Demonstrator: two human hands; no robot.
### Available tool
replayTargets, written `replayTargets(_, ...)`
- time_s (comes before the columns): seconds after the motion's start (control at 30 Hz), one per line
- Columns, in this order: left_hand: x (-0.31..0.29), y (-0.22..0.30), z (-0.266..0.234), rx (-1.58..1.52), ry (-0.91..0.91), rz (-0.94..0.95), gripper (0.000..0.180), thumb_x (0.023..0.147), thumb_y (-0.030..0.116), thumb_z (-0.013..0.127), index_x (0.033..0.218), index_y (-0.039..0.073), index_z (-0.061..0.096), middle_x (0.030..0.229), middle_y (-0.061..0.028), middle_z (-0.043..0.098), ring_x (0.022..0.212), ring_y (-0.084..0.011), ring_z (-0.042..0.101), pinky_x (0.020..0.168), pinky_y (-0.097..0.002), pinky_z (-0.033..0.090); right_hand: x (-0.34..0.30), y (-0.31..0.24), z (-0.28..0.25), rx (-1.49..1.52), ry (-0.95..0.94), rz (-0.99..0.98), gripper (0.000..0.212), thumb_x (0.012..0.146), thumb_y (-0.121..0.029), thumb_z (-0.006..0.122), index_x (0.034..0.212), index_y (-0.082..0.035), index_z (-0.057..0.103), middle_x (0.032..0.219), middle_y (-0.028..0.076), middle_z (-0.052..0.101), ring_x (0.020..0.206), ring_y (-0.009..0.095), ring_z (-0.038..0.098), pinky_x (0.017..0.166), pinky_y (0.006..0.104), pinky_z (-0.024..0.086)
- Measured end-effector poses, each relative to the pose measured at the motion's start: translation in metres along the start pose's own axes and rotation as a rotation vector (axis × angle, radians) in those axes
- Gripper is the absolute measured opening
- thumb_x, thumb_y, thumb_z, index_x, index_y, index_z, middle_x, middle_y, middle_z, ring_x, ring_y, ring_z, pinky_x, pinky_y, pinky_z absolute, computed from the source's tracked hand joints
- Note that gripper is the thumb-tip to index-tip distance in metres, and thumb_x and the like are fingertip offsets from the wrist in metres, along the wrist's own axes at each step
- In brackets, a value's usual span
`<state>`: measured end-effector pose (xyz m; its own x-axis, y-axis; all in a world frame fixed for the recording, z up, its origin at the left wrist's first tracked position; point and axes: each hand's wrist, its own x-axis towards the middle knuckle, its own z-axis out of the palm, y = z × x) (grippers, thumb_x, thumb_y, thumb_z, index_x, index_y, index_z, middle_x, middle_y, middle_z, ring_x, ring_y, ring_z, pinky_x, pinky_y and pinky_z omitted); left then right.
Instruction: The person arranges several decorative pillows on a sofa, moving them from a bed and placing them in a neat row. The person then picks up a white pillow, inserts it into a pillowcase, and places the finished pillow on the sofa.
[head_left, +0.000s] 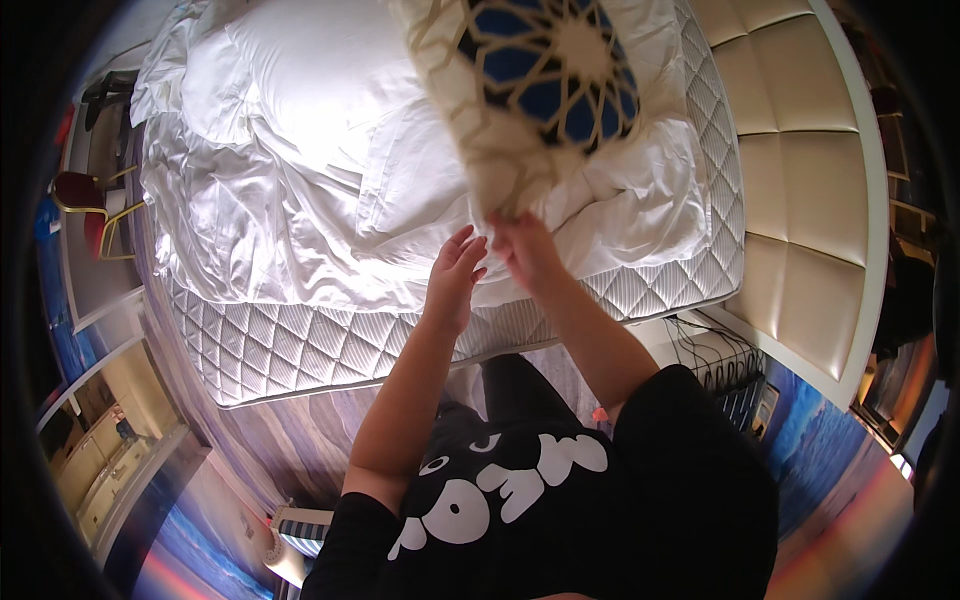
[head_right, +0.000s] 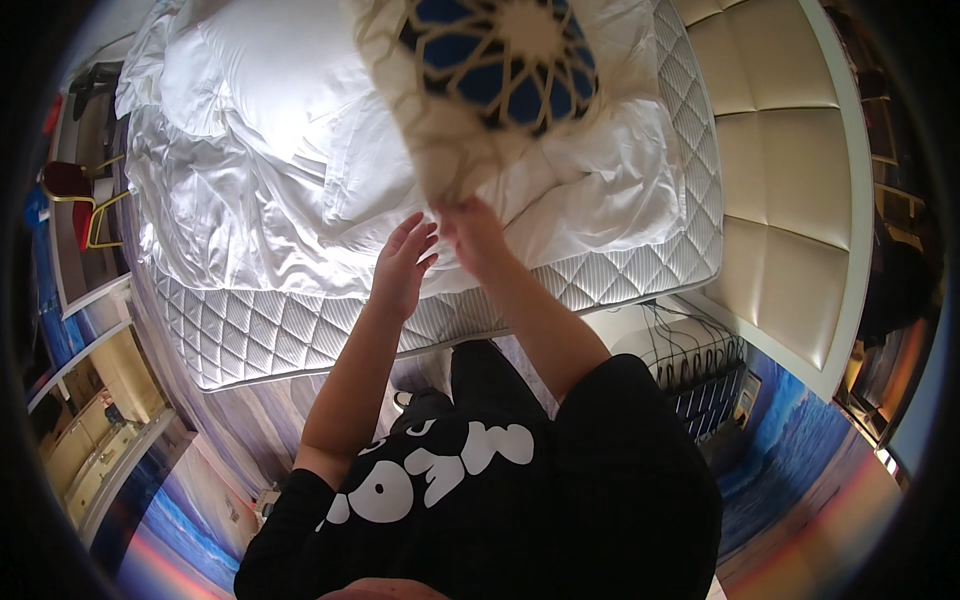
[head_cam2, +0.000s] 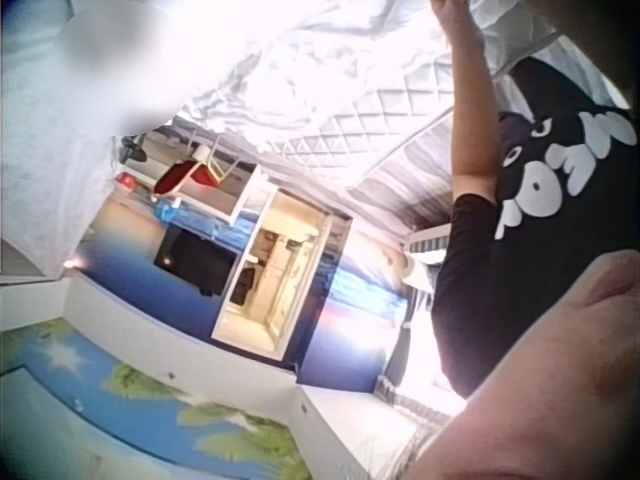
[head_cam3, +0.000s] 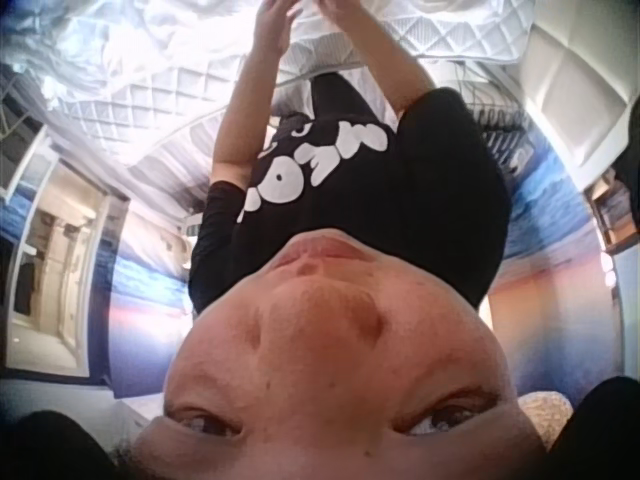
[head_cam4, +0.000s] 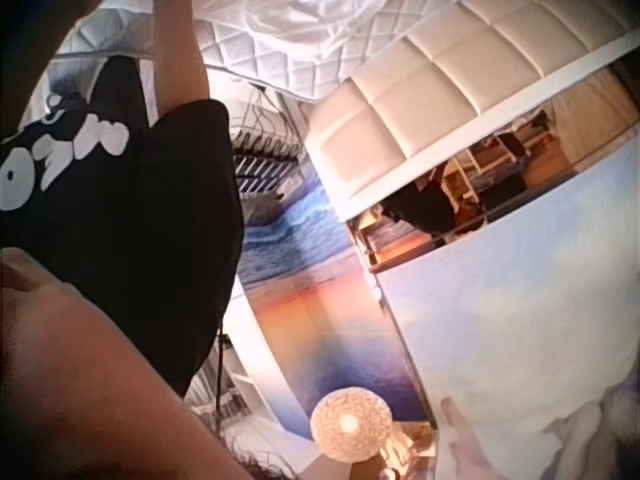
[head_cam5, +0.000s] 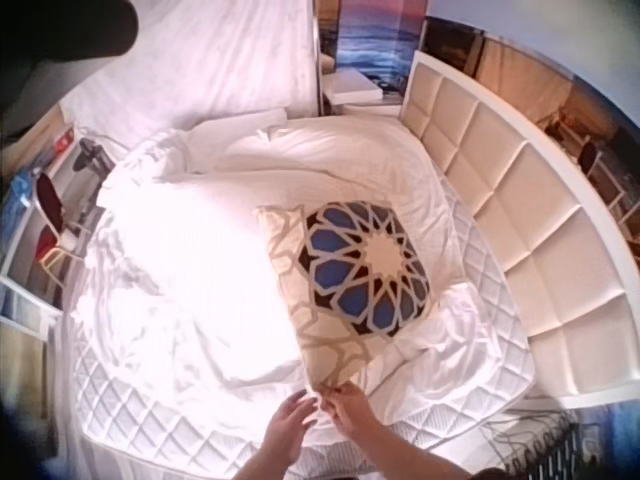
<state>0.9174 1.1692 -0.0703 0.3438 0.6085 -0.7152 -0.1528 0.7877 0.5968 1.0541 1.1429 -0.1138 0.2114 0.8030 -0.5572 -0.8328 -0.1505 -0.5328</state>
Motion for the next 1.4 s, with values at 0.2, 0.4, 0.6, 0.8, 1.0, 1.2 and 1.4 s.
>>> replayTargets(0.2, -0.021, -0.015, -0.018, 0.102, -0.012, -0.035, 0.052, 0.09, 0.029, 0.07, 0.128, -0.001, 0.053, 0.112, -0.0105, 0.064, 0.102, -0.0192, 0.062, 0.087, -0.032, 0.05, -0.12, 0.043, -0.018, -0.477, -0.125, 0.311, 0.035, 0.085, -0.014, 0.071, 0.116, -0.007, 0.057, 0.095, 0.002, 0.063, 0.077, 0.009, 0.057, 0.067, 0.0233, 0.045)
replayTargets(0.4, -0.058, -0.038, -0.052, 0.175, 0.173, 0.058, 0.042, 0.099, 0.031, 0.056, 0.12, -0.005, 0.055, 0.104, -0.0106, 0.066, 0.088, -0.0182, 0.064, 0.077, -0.0296, 0.052, -0.122, 0.057, -0.086, -0.112, -0.511, 0.4, 0.045, 0.088, -0.031, 0.069, 0.125, -0.011, 0.054, 0.116, 0.006, 0.063, 0.113, 0.021, 0.059, 0.091, 0.0373, 0.047)
replayTargets(0.6, -0.134, -0.03, -0.107, -0.118, 0.018, 0.056, 0.043, 0.1, 0.032, 0.053, 0.12, -0.005, 0.054, 0.104, -0.011, 0.065, 0.089, -0.019, 0.065, 0.075, -0.0315, 0.054, -0.128, 0.003, -0.085, 0.171, -0.194, 0.165, 0.08, 0.089, -0.07, 0.045, 0.147, -0.017, 0.033, 0.146, 0.004, 0.044, 0.132, 0.024, 0.043, 0.107, 0.0479, 0.036)
replayTargets(0.8, -0.219, -0.078, -0.177, -0.073, 0.101, 0.027, 0.041, 0.1, 0.031, 0.053, 0.126, -0.001, 0.053, 0.11, -0.0092, 0.065, 0.093, -0.019, 0.065, 0.078, -0.0294, 0.053, -0.149, 0.023, -0.002, -0.119, 0.042, -0.129, 0.059, 0.094, -0.05, 0.055, 0.14, -0.016, 0.042, 0.131, 0.005, 0.056, 0.121, 0.024, 0.054, 0.099, 0.0517, 0.045)
replayTargets(1.0, -0.308, -0.1, -0.255, 0.387, 0.233, 0.114, 0.026, 0.098, 0.015, 0.05, 0.115, 0.0, 0.061, 0.105, -0.0077, 0.068, 0.09, -0.0196, 0.066, 0.078, -0.0292, 0.051, -0.19, 0.079, 0.066, -0.588, 0.12, 0.065, 0.044, 0.085, -0.03, 0.07, 0.119, -0.005, 0.059, 0.103, 0.005, 0.066, 0.086, 0.015, 0.063, 0.07, 0.0278, 0.05)
replayTargets(1.2, -0.448, -0.122, -0.338, 0.99, 0.602, 0.629, 0.011, 0.083, 0.001, 0.049, 0.072, -0.003, 0.05, 0.069, -0.0284, 0.057, 0.069, -0.0476, 0.057, 0.059, -0.0488, 0.044, -0.26, 0.209, 0.12, -0.674, -0.024, 0.132, 0.03, 0.089, -0.022, 0.066, 0.107, 0.002, 0.066, 0.096, 0.008, 0.068, 0.077, 0.019, 0.066, 0.067, 0.0306, 0.054)
replayTargets(1.4, -0.58, -0.204, -0.457, 0.96, 0.837, 0.678, 0.009, 0.082, 0.002, 0.049, 0.076, -0.001, 0.055, 0.073, -0.026, 0.062, 0.073, -0.0471, 0.061, 0.061, -0.0527, 0.046, -0.409, 0.3, 0.224, -1.098, -0.501, -0.502, 0.017, 0.088, -0.015, 0.066, 0.099, -0.003, 0.07, 0.078, 0.01, 0.07, 0.067, 0.014, 0.065, 0.06, 0.0293, 0.049)
